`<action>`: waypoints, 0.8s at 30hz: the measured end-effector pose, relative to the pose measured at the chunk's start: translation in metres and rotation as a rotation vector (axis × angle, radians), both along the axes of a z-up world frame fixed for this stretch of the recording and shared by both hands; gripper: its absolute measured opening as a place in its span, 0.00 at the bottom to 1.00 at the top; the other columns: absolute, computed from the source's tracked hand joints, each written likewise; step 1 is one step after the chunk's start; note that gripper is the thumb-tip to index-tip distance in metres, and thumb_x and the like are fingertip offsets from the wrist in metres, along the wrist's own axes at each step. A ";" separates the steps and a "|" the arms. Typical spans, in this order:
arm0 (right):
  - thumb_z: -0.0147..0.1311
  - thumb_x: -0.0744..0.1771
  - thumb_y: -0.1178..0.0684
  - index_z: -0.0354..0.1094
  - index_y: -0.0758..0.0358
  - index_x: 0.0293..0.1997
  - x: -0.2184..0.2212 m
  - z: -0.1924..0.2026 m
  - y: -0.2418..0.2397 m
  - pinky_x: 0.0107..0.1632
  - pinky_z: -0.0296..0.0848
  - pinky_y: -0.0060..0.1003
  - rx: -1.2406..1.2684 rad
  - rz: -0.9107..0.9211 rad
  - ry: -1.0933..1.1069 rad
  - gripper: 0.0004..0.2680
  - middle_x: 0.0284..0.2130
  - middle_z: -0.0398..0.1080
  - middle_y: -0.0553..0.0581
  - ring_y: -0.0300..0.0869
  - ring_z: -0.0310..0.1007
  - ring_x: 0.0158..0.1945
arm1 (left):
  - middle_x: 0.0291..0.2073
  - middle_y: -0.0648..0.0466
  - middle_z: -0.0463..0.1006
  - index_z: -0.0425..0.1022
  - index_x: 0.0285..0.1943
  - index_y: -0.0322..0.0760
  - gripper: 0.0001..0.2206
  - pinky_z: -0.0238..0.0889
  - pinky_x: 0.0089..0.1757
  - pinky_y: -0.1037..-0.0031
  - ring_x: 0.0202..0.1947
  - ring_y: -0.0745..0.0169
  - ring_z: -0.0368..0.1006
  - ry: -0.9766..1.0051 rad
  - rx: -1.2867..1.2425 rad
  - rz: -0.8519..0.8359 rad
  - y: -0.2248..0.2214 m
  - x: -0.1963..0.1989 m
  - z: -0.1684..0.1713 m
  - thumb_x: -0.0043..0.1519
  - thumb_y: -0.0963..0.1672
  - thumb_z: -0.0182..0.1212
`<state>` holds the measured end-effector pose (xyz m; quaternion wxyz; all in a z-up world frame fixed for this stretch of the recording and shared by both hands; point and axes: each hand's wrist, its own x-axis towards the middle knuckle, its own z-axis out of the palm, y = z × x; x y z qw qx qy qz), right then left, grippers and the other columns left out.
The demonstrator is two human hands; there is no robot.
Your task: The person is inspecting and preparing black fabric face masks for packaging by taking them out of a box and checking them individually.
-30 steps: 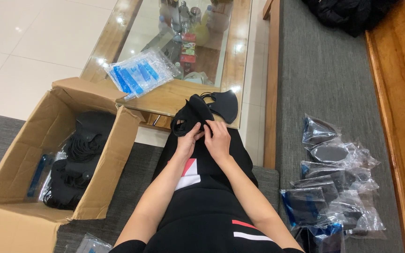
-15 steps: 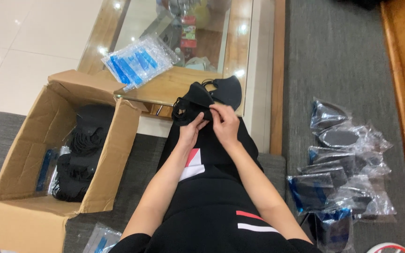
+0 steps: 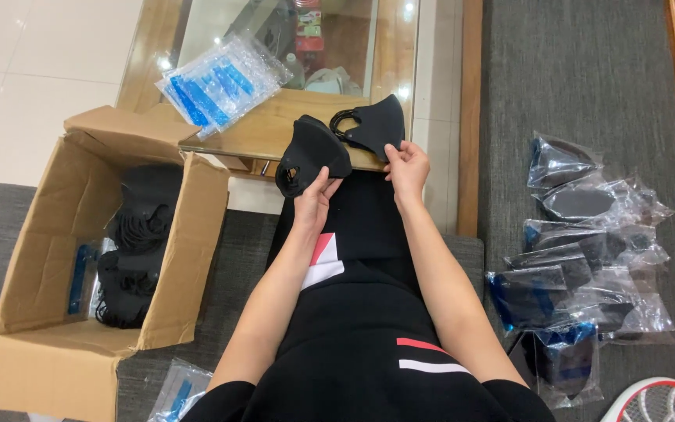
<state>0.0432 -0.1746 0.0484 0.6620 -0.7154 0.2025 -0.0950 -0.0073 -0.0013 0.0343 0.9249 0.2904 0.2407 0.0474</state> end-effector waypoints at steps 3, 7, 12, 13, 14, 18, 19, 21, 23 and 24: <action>0.60 0.67 0.58 0.67 0.73 0.57 0.001 0.008 0.000 0.16 0.72 0.27 -0.071 0.027 0.051 0.14 0.25 0.75 0.60 0.37 0.72 0.20 | 0.48 0.38 0.82 0.81 0.53 0.28 0.16 0.73 0.56 0.46 0.47 0.38 0.80 -0.020 0.010 -0.036 0.001 0.002 -0.012 0.56 0.37 0.76; 0.57 0.68 0.57 0.63 0.70 0.62 -0.001 0.020 0.002 0.16 0.71 0.27 -0.183 0.047 0.076 0.16 0.25 0.76 0.58 0.37 0.72 0.19 | 0.53 0.39 0.80 0.80 0.57 0.31 0.19 0.74 0.56 0.47 0.49 0.38 0.79 -0.005 0.051 -0.058 0.002 0.003 -0.013 0.57 0.38 0.76; 0.58 0.67 0.54 0.63 0.64 0.62 0.014 -0.022 -0.012 0.23 0.75 0.35 -0.411 0.075 0.101 0.17 0.24 0.74 0.54 0.40 0.73 0.18 | 0.60 0.36 0.75 0.76 0.63 0.31 0.24 0.71 0.58 0.44 0.56 0.32 0.74 -0.035 0.078 -0.104 0.001 0.003 -0.031 0.58 0.39 0.76; 0.58 0.67 0.54 0.63 0.64 0.62 0.013 -0.022 -0.011 0.23 0.75 0.35 -0.417 0.080 0.095 0.17 0.24 0.74 0.54 0.40 0.73 0.18 | 0.60 0.36 0.75 0.76 0.63 0.31 0.24 0.71 0.58 0.44 0.56 0.32 0.74 -0.039 0.073 -0.097 0.002 0.002 -0.027 0.58 0.39 0.76; 0.59 0.67 0.53 0.65 0.61 0.62 0.013 -0.021 -0.011 0.32 0.75 0.40 -0.448 0.073 0.103 0.17 0.24 0.74 0.54 0.44 0.76 0.25 | 0.60 0.37 0.75 0.76 0.63 0.32 0.23 0.71 0.57 0.43 0.56 0.31 0.73 -0.032 0.081 -0.106 0.002 0.002 -0.024 0.58 0.38 0.76; 0.60 0.67 0.51 0.71 0.53 0.58 0.011 -0.018 -0.009 0.44 0.74 0.45 -0.521 0.065 0.115 0.13 0.24 0.72 0.50 0.46 0.78 0.34 | 0.60 0.37 0.75 0.76 0.63 0.31 0.22 0.72 0.57 0.41 0.57 0.26 0.71 -0.055 0.123 -0.142 0.002 0.001 -0.022 0.59 0.39 0.75; 0.60 0.67 0.51 0.71 0.53 0.58 0.014 -0.024 -0.010 0.44 0.74 0.45 -0.529 0.071 0.109 0.13 0.24 0.72 0.50 0.46 0.78 0.34 | 0.60 0.37 0.75 0.76 0.63 0.31 0.22 0.72 0.57 0.41 0.57 0.26 0.71 -0.059 0.116 -0.133 0.001 0.001 -0.021 0.59 0.39 0.75; 0.61 0.67 0.51 0.73 0.52 0.57 0.019 -0.038 -0.014 0.42 0.75 0.43 -0.539 0.060 0.106 0.13 0.23 0.73 0.50 0.45 0.78 0.32 | 0.59 0.37 0.75 0.78 0.61 0.32 0.22 0.71 0.56 0.42 0.56 0.26 0.71 -0.022 0.097 -0.117 -0.002 -0.001 -0.019 0.57 0.39 0.77; 0.60 0.67 0.52 0.72 0.54 0.58 0.023 -0.046 -0.017 0.37 0.75 0.39 -0.509 0.068 0.090 0.12 0.22 0.73 0.49 0.42 0.76 0.25 | 0.58 0.39 0.76 0.79 0.60 0.34 0.22 0.72 0.55 0.42 0.55 0.29 0.73 -0.016 0.100 -0.108 -0.004 0.000 -0.021 0.56 0.39 0.77; 0.59 0.67 0.53 0.72 0.56 0.58 0.023 -0.051 -0.019 0.31 0.76 0.35 -0.474 0.072 0.078 0.12 0.21 0.73 0.49 0.39 0.74 0.19 | 0.58 0.40 0.77 0.80 0.60 0.36 0.22 0.73 0.55 0.43 0.54 0.31 0.74 -0.007 0.109 -0.105 -0.005 -0.002 -0.023 0.55 0.39 0.78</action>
